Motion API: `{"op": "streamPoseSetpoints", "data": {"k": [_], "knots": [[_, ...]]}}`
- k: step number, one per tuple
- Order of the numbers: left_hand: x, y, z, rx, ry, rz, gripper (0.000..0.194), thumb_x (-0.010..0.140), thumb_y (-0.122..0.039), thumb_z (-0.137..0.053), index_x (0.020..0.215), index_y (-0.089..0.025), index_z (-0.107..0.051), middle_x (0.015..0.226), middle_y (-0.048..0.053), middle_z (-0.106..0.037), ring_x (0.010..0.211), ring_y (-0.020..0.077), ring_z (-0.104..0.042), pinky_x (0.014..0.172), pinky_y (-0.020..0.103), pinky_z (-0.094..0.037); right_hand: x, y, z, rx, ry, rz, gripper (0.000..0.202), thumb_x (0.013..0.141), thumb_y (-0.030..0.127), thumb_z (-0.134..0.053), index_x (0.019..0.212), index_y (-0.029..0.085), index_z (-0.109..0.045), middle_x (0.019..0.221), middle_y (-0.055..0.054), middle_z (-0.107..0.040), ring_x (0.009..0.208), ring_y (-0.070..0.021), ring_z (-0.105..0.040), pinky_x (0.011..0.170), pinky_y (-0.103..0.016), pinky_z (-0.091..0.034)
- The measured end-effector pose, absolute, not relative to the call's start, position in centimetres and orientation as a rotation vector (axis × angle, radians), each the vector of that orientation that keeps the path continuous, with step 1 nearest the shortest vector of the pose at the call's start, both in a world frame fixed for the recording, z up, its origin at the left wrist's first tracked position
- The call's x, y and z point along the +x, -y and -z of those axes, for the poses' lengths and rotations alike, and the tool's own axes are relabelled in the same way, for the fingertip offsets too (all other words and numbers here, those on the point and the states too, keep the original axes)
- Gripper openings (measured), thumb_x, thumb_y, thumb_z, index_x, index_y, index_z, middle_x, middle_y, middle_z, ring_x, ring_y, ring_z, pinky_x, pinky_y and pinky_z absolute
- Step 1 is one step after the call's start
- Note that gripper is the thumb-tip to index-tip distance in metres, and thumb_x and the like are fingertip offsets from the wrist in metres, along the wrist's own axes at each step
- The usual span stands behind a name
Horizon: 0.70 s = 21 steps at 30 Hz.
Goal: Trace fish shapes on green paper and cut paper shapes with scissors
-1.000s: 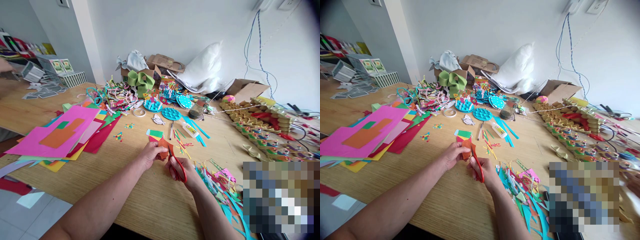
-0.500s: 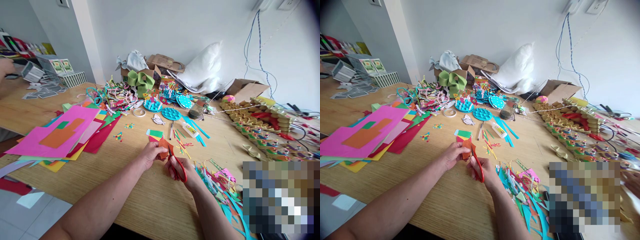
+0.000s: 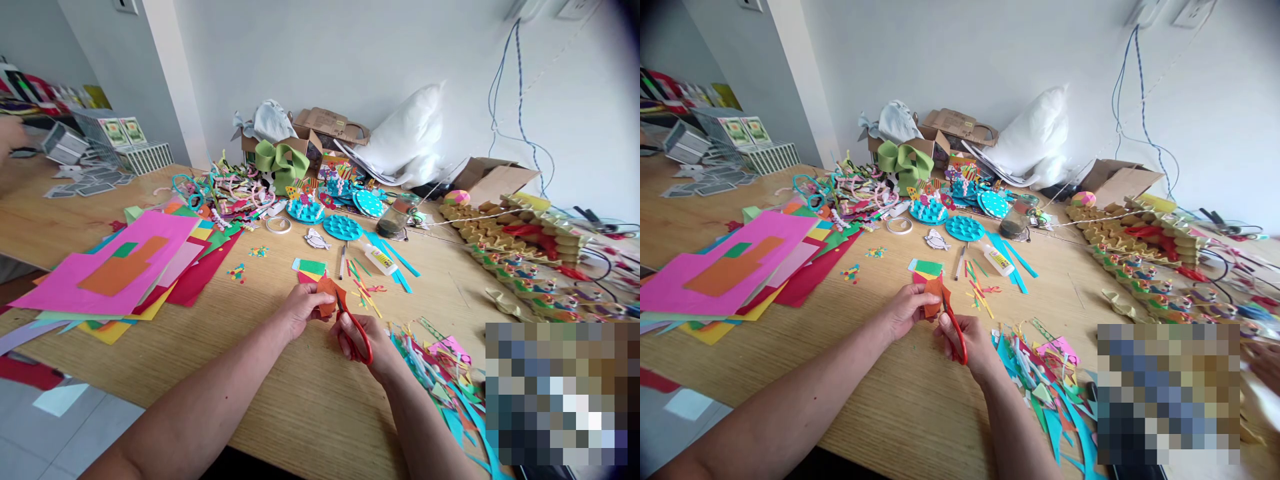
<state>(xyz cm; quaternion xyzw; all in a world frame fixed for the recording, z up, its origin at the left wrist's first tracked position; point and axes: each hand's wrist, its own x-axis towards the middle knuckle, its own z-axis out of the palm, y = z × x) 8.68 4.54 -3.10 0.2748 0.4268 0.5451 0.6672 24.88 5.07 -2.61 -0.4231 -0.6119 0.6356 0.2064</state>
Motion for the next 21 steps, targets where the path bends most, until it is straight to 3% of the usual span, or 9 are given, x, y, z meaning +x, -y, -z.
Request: {"op": "streamPoseSetpoints", "data": {"k": [21], "knots": [[8.64,-4.49,2.82,0.629,-0.967,-1.209,0.026,0.054,-0.026,-0.074,0.073,-0.010,-0.066,0.062,0.002,-0.060,0.053,0.0105,-0.052,0.050,0.024,-0.039,24.78,-4.95,2.40,-1.172,1.725,-1.772,0.056,0.078,0.068,-0.052,0.071,0.014,-0.062,0.044,0.002,-0.051,0.038,-0.0082,-0.040,0.039,-0.022,-0.026]]}}
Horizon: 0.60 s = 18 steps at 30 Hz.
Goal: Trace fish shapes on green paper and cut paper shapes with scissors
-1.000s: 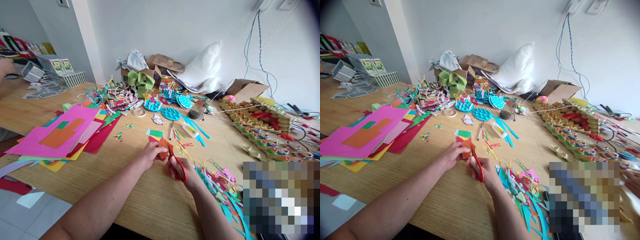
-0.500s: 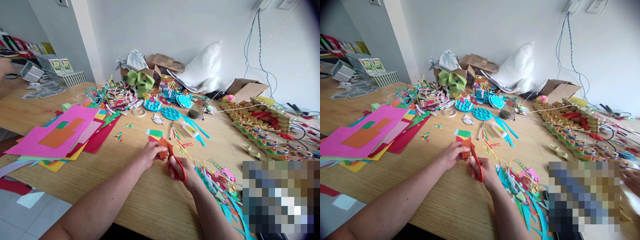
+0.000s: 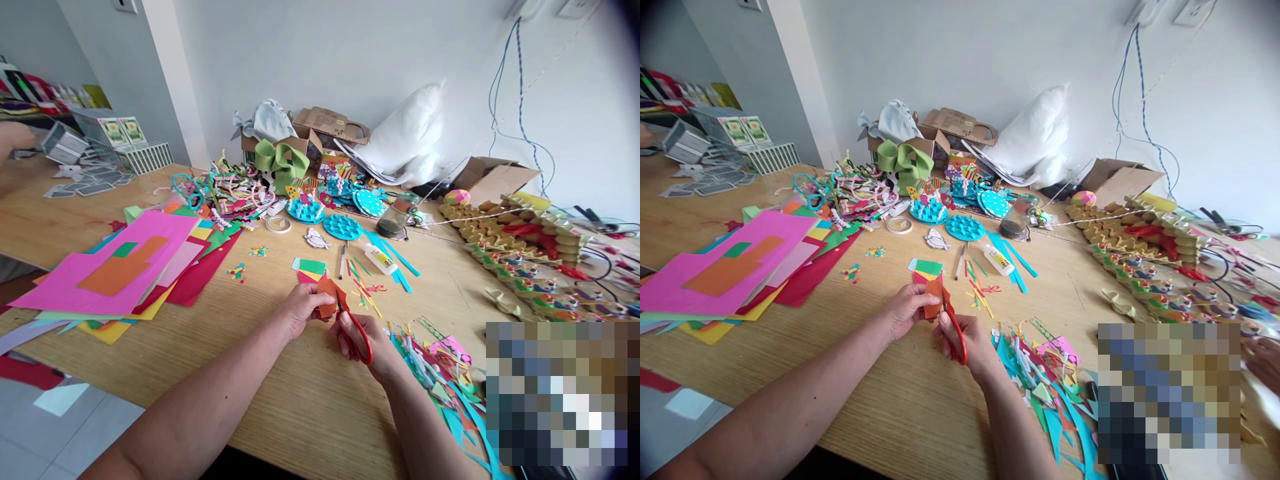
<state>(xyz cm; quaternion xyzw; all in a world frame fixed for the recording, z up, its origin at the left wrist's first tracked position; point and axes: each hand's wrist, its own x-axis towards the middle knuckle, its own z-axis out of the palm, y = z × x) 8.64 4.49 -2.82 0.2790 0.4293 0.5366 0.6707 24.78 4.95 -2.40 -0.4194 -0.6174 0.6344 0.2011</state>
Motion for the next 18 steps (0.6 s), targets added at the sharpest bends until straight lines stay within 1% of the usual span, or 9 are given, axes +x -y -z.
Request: {"op": "streamPoseSetpoints", "data": {"k": [9,18], "knots": [[8.70,-4.52,2.89,0.629,-0.973,-1.218,0.027,0.055,-0.026,-0.073,0.074,-0.010,-0.065,0.063,0.002,-0.061,0.053,0.0103,-0.052,0.049,0.023,-0.040,24.85,-5.09,2.55,-1.183,1.709,-1.753,0.056,0.076,0.068,-0.056,0.069,0.013,-0.062,0.042,0.002,-0.050,0.037,-0.0077,-0.040,0.038,-0.021,-0.025],[8.67,-4.47,2.73,0.623,-0.988,-1.221,0.024,0.056,-0.026,-0.072,0.073,-0.010,-0.065,0.062,0.002,-0.063,0.051,0.0101,-0.055,0.049,0.022,-0.040,24.71,-4.99,2.39,-1.170,1.696,-1.772,0.058,0.075,0.069,-0.056,0.069,0.012,-0.062,0.041,0.002,-0.049,0.037,-0.0069,-0.039,0.039,-0.021,-0.024]]}}
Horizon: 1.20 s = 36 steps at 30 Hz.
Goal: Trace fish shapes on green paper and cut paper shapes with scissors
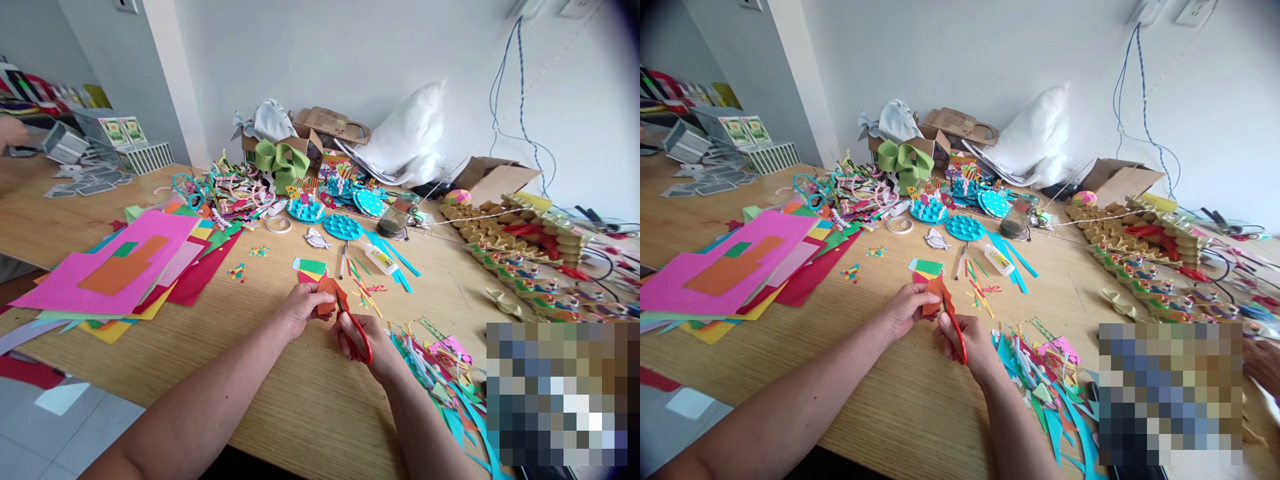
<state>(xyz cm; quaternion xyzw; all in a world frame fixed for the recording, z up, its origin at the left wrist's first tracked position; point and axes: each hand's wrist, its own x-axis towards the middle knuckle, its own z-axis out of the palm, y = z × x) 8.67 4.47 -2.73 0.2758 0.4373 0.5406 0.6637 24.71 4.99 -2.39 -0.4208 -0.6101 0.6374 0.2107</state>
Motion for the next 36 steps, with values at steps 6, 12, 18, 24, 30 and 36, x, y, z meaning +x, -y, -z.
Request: {"op": "streamPoseSetpoints", "data": {"k": [6,12,18,24,30,36], "knots": [[8.67,-4.36,2.54,0.629,-0.979,-1.211,0.022,0.055,-0.024,-0.072,0.070,-0.010,-0.064,0.060,0.002,-0.062,0.050,0.0101,-0.054,0.049,0.023,-0.041,24.85,-5.05,2.53,-1.151,1.710,-1.783,0.056,0.078,0.068,-0.054,0.072,0.012,-0.063,0.044,0.001,-0.051,0.039,-0.0080,-0.041,0.040,-0.021,-0.026],[8.67,-4.42,2.46,0.620,-0.978,-1.209,0.022,0.053,-0.024,-0.072,0.069,-0.011,-0.064,0.058,0.000,-0.060,0.049,0.0096,-0.053,0.048,0.022,-0.040,24.96,-5.12,2.62,-1.153,1.717,-1.783,0.056,0.078,0.067,-0.054,0.070,0.012,-0.063,0.043,0.002,-0.050,0.038,-0.0076,-0.041,0.040,-0.021,-0.026],[8.64,-4.34,2.31,0.607,-0.983,-1.210,0.024,0.053,-0.025,-0.073,0.071,-0.011,-0.064,0.059,0.000,-0.060,0.051,0.0097,-0.054,0.049,0.022,-0.041,25.01,-5.20,2.68,-1.151,1.716,-1.788,0.056,0.079,0.067,-0.054,0.070,0.012,-0.062,0.042,0.002,-0.050,0.037,-0.0072,-0.039,0.039,-0.021,-0.025],[8.62,-4.28,2.23,0.596,-1.004,-1.214,0.024,0.053,-0.025,-0.072,0.070,-0.011,-0.063,0.060,0.001,-0.060,0.052,0.0100,-0.056,0.051,0.022,-0.042,24.98,-5.05,2.60,-1.159,1.722,-1.788,0.057,0.079,0.068,-0.052,0.069,0.012,-0.063,0.042,0.002,-0.050,0.037,-0.0073,-0.039,0.039,-0.021,-0.024],[8.72,-4.29,2.25,0.610,-1.021,-1.211,0.024,0.053,-0.025,-0.072,0.070,-0.011,-0.063,0.060,0.001,-0.062,0.051,0.0103,-0.057,0.050,0.022,-0.042,24.86,-4.89,2.04,-1.152,1.720,-1.819,0.057,0.079,0.068,-0.052,0.071,0.012,-0.063,0.045,0.001,-0.052,0.041,-0.0079,-0.041,0.043,-0.022,-0.029],[8.71,-4.41,2.38,0.625,-1.034,-1.200,0.024,0.053,-0.025,-0.072,0.071,-0.011,-0.064,0.061,0.002,-0.062,0.051,0.0107,-0.057,0.049,0.022,-0.042,24.80,-4.93,2.00,-1.147,1.737,-1.820,0.056,0.080,0.068,-0.051,0.072,0.013,-0.062,0.047,0.001,-0.053,0.042,-0.0084,-0.042,0.043,-0.023,-0.028]]}}
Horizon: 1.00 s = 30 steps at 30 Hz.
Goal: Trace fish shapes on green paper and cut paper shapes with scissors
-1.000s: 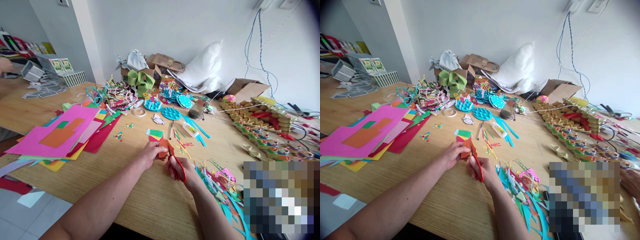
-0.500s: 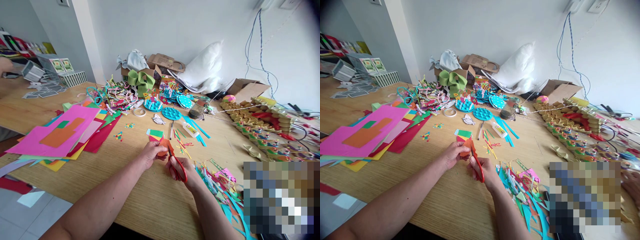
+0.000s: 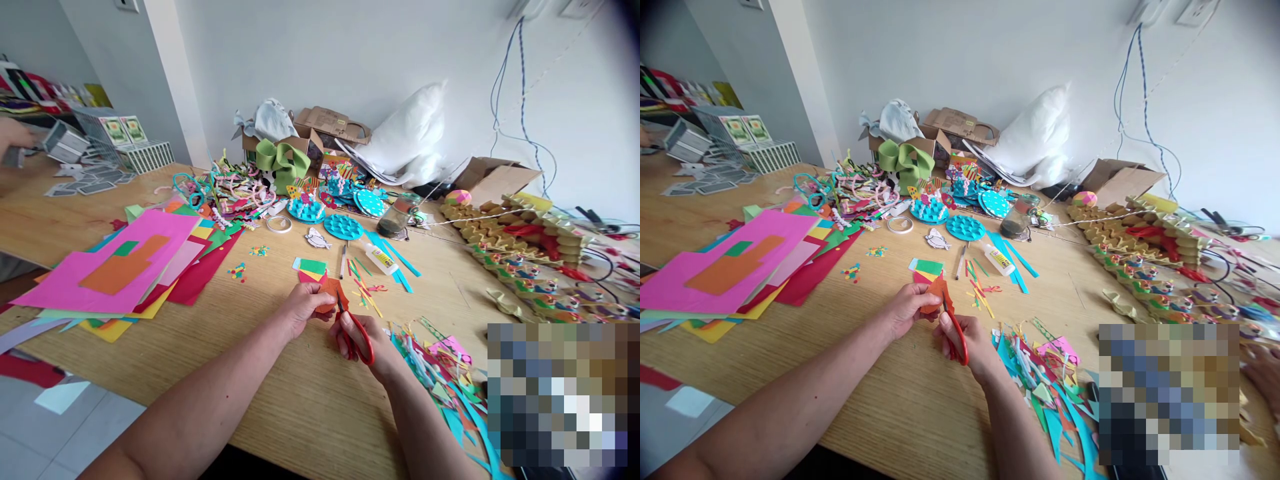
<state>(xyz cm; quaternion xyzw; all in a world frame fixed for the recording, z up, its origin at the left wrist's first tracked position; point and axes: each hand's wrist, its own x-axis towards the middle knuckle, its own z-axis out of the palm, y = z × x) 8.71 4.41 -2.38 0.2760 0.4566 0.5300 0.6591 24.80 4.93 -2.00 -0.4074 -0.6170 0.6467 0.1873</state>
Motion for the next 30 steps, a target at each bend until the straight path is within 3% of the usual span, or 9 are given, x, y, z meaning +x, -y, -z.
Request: {"op": "streamPoseSetpoints", "data": {"k": [30], "knots": [[8.75,-4.31,2.34,0.623,-1.042,-1.204,0.020,0.054,-0.023,-0.070,0.070,-0.012,-0.064,0.062,0.002,-0.062,0.052,0.0115,-0.057,0.049,0.023,-0.041,24.63,-4.86,1.57,-1.179,1.797,-1.767,0.058,0.076,0.071,-0.052,0.070,0.014,-0.062,0.047,0.001,-0.050,0.042,-0.0091,-0.041,0.042,-0.023,-0.028]]}}
